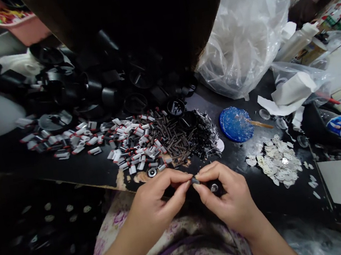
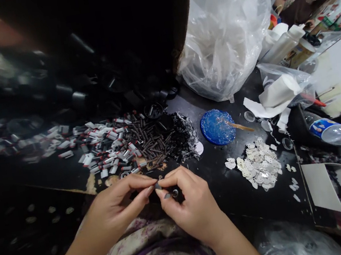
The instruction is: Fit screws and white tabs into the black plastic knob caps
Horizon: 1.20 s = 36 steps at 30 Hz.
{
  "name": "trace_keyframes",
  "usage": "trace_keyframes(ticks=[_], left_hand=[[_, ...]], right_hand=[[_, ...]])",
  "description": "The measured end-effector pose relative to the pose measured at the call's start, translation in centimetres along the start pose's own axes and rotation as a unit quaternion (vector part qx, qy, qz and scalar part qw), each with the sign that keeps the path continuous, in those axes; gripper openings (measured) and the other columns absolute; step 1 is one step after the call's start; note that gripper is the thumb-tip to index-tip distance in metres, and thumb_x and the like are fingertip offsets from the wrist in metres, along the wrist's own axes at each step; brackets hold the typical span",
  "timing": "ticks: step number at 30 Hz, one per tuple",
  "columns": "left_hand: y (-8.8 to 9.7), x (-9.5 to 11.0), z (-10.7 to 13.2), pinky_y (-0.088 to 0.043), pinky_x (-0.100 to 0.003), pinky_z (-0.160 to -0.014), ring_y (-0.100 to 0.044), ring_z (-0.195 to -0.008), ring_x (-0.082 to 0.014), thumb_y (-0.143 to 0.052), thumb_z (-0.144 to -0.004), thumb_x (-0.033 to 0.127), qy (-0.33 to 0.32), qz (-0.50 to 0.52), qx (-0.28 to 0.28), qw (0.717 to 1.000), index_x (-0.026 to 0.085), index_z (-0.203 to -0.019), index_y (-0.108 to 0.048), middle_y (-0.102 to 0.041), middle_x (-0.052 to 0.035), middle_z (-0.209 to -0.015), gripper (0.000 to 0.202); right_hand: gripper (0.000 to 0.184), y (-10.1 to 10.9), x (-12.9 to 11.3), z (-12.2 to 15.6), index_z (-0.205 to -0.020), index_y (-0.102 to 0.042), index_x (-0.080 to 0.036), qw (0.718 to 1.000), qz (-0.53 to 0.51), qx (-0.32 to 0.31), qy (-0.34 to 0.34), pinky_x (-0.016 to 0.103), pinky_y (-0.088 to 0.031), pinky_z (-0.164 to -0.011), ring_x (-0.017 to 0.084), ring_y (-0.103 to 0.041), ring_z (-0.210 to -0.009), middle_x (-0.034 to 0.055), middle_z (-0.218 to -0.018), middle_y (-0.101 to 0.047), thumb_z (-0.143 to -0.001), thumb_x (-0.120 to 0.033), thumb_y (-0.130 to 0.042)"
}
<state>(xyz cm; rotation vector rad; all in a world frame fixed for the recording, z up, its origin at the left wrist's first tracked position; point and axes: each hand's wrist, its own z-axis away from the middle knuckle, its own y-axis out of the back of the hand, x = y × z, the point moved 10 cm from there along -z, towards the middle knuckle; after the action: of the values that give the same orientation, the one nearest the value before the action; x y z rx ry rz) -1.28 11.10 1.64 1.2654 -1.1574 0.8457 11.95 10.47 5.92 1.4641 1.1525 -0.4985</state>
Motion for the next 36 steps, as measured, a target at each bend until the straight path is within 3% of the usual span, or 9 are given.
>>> trace_keyframes(ticks=[6,14,17,19,22,25,29,36], left_hand=[[-1.1,-2.5,0.0,-0.046,-0.025,-0.054,-0.060,-0.059,-0.0144,-0.060,-0.086,0.032,0.115,0.077,-0.052,0.989,0.021,-0.085,-0.071,-0.071,0.0005,-0.071,0.015],[-1.4,-1.8,-0.1,-0.041,-0.026,-0.055,-0.058,-0.059,-0.0157,-0.056,-0.081,0.023,0.095,-0.044,-0.040,0.994,0.022,-0.073,-0.065,-0.066,0.0018,-0.064,0.012],[-1.5,-2.5,-0.1,-0.041,-0.027,-0.058,-0.058,-0.061,-0.0159,-0.058,-0.080,0.023,0.118,-0.023,-0.013,0.993,0.022,-0.074,-0.065,-0.065,0.0017,-0.066,0.009],[-1.9,-3.4,0.0,-0.042,-0.026,-0.056,-0.055,-0.059,-0.0148,-0.060,-0.078,0.027,0.155,0.066,-0.010,0.986,0.021,-0.071,-0.062,-0.062,0.0024,-0.063,0.009],[-3.0,-4.3,0.1,-0.036,-0.023,-0.048,-0.045,-0.048,-0.0108,-0.064,-0.075,0.031,0.212,0.205,-0.026,0.955,0.021,-0.065,-0.057,-0.055,0.0049,-0.056,0.016],[-3.6,-4.7,0.2,-0.031,-0.021,-0.043,-0.039,-0.043,-0.0077,-0.067,-0.075,0.031,0.241,0.251,-0.035,0.937,0.020,-0.065,-0.057,-0.056,0.0052,-0.056,0.018],[-3.7,-4.7,0.3,-0.035,-0.021,-0.044,-0.041,-0.043,-0.0073,-0.067,-0.079,0.032,0.239,0.277,-0.037,0.930,0.019,-0.067,-0.058,-0.060,0.0036,-0.059,0.020],[-2.4,-3.5,0.2,-0.048,-0.022,-0.056,-0.055,-0.059,-0.0112,-0.069,-0.078,0.027,0.186,0.255,-0.010,0.949,0.022,-0.086,-0.071,-0.067,0.0014,-0.073,0.010]], right_hand=[[0.015,-0.6,-0.9,0.0,-0.098,-0.059,-0.019,0.996,0.064,-0.051,0.044,0.029,-0.053,-0.077,0.017,-0.063,-0.086,0.0047,-0.090,-0.066,-0.087,-0.009,-0.059],[0.015,-2.0,-2.3,0.0,-0.089,-0.057,-0.018,0.969,0.192,-0.106,0.118,0.034,-0.053,-0.072,0.020,-0.061,-0.080,0.0071,-0.082,-0.064,-0.089,-0.006,-0.047],[0.013,-1.6,-1.7,0.0,-0.090,-0.057,-0.018,0.978,0.166,-0.086,0.098,0.034,-0.052,-0.073,0.020,-0.062,-0.080,0.0062,-0.082,-0.064,-0.089,-0.007,-0.051],[0.013,-1.0,-1.0,0.0,-0.092,-0.058,-0.018,0.989,0.121,-0.057,0.065,0.032,-0.053,-0.074,0.019,-0.062,-0.082,0.0059,-0.085,-0.065,-0.087,-0.007,-0.055],[0.016,-0.4,0.1,0.1,-0.094,-0.059,-0.020,0.998,0.049,-0.024,0.017,0.029,-0.053,-0.073,0.017,-0.063,-0.082,0.0039,-0.087,-0.065,-0.084,-0.007,-0.059],[0.017,0.0,0.3,0.1,-0.092,-0.060,-0.021,1.000,0.019,-0.007,0.002,0.028,-0.053,-0.072,0.015,-0.063,-0.082,0.0024,-0.087,-0.064,-0.084,-0.007,-0.059],[0.017,0.2,0.2,0.1,-0.092,-0.060,-0.022,1.000,0.018,-0.002,-0.001,0.028,-0.053,-0.071,0.015,-0.064,-0.081,0.0022,-0.086,-0.065,-0.084,-0.007,-0.060],[0.014,0.2,0.5,0.3,-0.092,-0.061,-0.021,1.000,0.013,-0.001,-0.018,0.026,-0.052,-0.071,0.014,-0.064,-0.080,0.0019,-0.087,-0.066,-0.085,-0.009,-0.061]])
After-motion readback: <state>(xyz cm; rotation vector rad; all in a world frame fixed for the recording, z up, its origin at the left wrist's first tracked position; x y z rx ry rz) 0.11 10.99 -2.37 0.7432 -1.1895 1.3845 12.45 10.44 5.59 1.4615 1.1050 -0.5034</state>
